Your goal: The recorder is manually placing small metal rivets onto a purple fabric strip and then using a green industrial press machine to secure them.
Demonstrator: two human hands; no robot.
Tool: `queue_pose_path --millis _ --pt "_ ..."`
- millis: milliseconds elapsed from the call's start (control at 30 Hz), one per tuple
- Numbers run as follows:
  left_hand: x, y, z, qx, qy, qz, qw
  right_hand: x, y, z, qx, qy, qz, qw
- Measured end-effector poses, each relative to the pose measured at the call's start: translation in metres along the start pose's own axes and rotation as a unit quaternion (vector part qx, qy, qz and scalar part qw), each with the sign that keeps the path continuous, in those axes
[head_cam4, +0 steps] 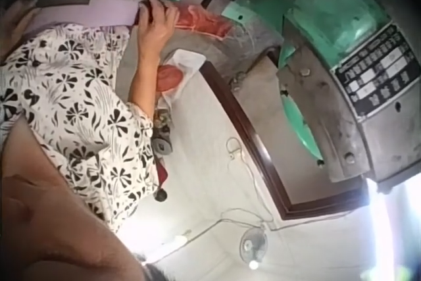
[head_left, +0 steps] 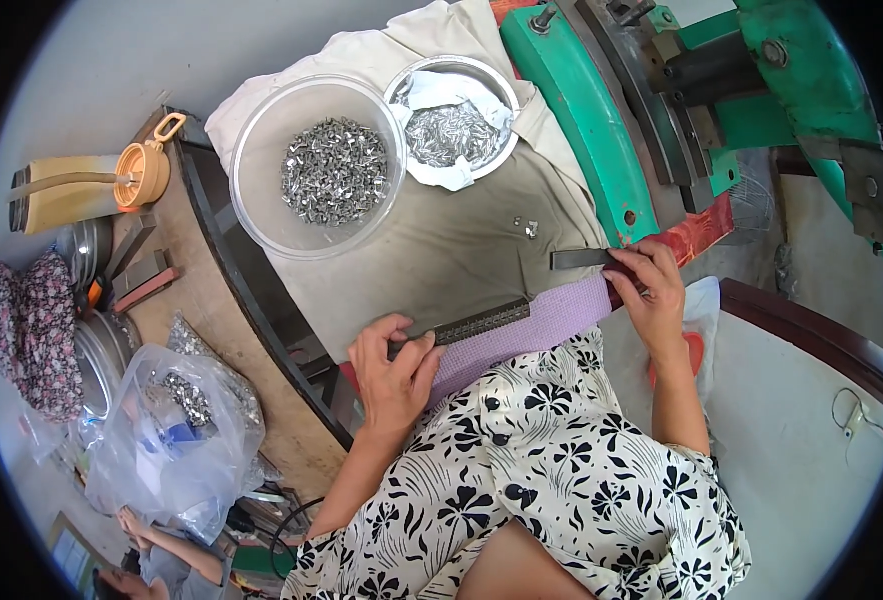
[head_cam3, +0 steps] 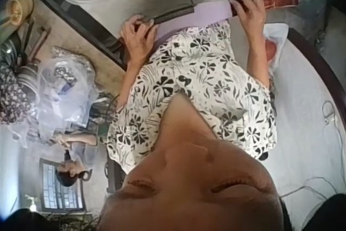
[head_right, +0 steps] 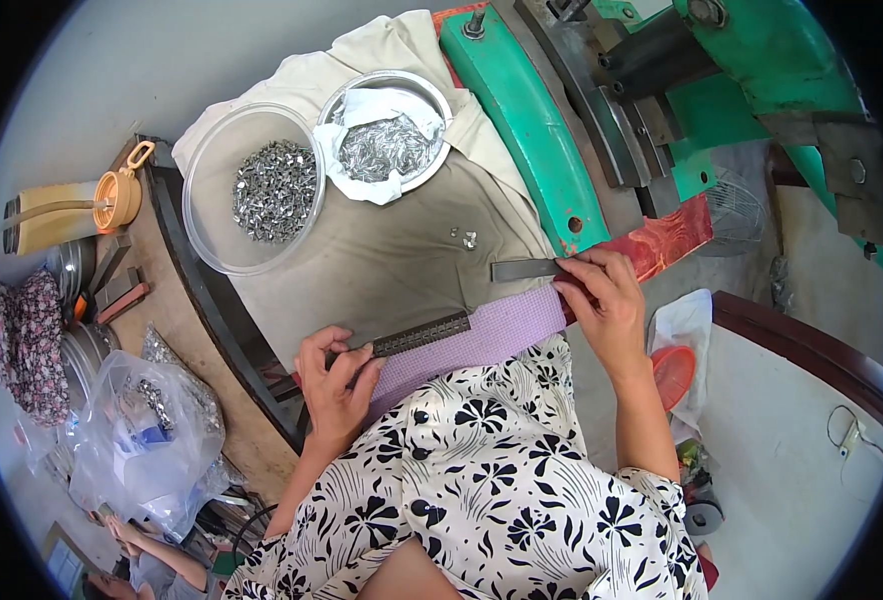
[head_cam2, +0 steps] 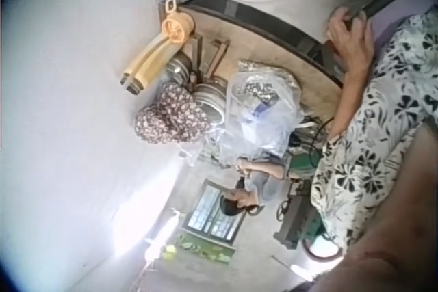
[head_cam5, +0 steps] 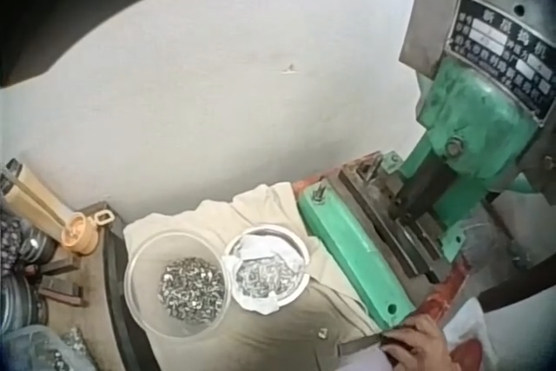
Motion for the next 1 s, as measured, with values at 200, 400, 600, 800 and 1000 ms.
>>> queue_pose_path --millis 200,400,600,800,1000 --pt "-0.002 0.0 0.0 0.006 -0.004 -0.007 1.0 -0.003 0.004 0.001 -0.027 0.04 -0.019 0.999" --pt "-0.009 -0.003 0.001 0.018 -0.026 -0.033 0.999 0.001 -0.004 0.002 -0.063 0.095 -0.026 0.993" --pt "-0.008 -0.005 -0.01 0.1 -0.083 -0.042 0.991 -0.008 0.003 -0.07 -0.075 -0.034 -0.09 0.993" --pt "-0.008 -0.006 -0.01 0.128 -0.136 -0.065 0.98 -0.018 0.059 -0.109 -0.091 -0.136 -0.189 0.968" --pt "-0.012 -0.004 0.005 0.045 -0.117 -0.097 0.987 -0.016 0.07 -0.113 -0.098 -0.151 -0.212 0.96"
Point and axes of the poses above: each hand's wrist, its own x-axis away from the middle knuckle, its own y-axis out of the palm, z = x × y, the point moved 8 cm from there along -x, towards the middle knuckle, and after that the axes turned 7 degrees about -x, right-handed, at the moved point
